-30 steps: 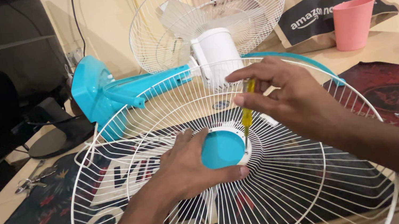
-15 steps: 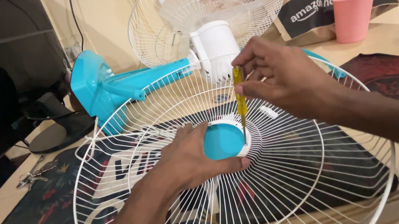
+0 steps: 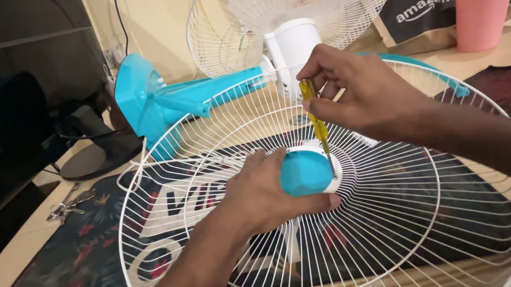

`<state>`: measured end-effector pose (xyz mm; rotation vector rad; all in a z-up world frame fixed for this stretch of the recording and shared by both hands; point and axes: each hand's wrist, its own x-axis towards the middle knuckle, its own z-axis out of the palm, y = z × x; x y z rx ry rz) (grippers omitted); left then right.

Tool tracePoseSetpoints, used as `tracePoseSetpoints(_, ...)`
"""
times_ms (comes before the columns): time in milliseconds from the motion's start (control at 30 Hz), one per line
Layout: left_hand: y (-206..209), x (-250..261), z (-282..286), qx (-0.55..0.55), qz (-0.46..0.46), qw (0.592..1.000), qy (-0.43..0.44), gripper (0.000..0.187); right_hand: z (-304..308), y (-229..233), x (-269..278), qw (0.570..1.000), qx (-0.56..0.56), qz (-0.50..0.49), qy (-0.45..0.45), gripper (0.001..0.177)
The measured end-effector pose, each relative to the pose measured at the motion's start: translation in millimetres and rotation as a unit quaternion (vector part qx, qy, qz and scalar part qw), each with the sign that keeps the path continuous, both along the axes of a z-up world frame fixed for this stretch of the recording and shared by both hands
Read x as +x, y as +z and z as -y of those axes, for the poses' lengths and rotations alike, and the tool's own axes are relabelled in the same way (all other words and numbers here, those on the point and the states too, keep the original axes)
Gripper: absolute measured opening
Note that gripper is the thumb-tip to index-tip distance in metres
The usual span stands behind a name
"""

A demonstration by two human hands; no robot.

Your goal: The person uses a yellow screwdriver to loosen and remove screws from the central hub of a white fan cage. They remove the screws one by one and set them aside on the table. The fan cage is then lifted away from the fan blades.

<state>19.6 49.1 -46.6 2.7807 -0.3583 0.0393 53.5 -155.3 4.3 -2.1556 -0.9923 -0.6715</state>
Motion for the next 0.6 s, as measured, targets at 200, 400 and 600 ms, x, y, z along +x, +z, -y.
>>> tracePoseSetpoints(200, -3, 4, -2, -0.002, -0.002, 1.0, 0.009, 0.119, 7, -9, -2, 0.988, 0.046, -0.065, 0.131, 0.034)
tracePoseSetpoints(400, -3, 4, -1, -0.007, -0.029, 0.999, 0.011, 0.114, 21, -9, -1, 0.962, 0.08, -0.176, 0.194, 0.035)
tracePoseSetpoints(600, -6, 8, -1, 0.01, 0.003, 1.0, -0.005, 0.117, 23, -15, -5, 0.983, 0.086, -0.12, 0.109, 0.036)
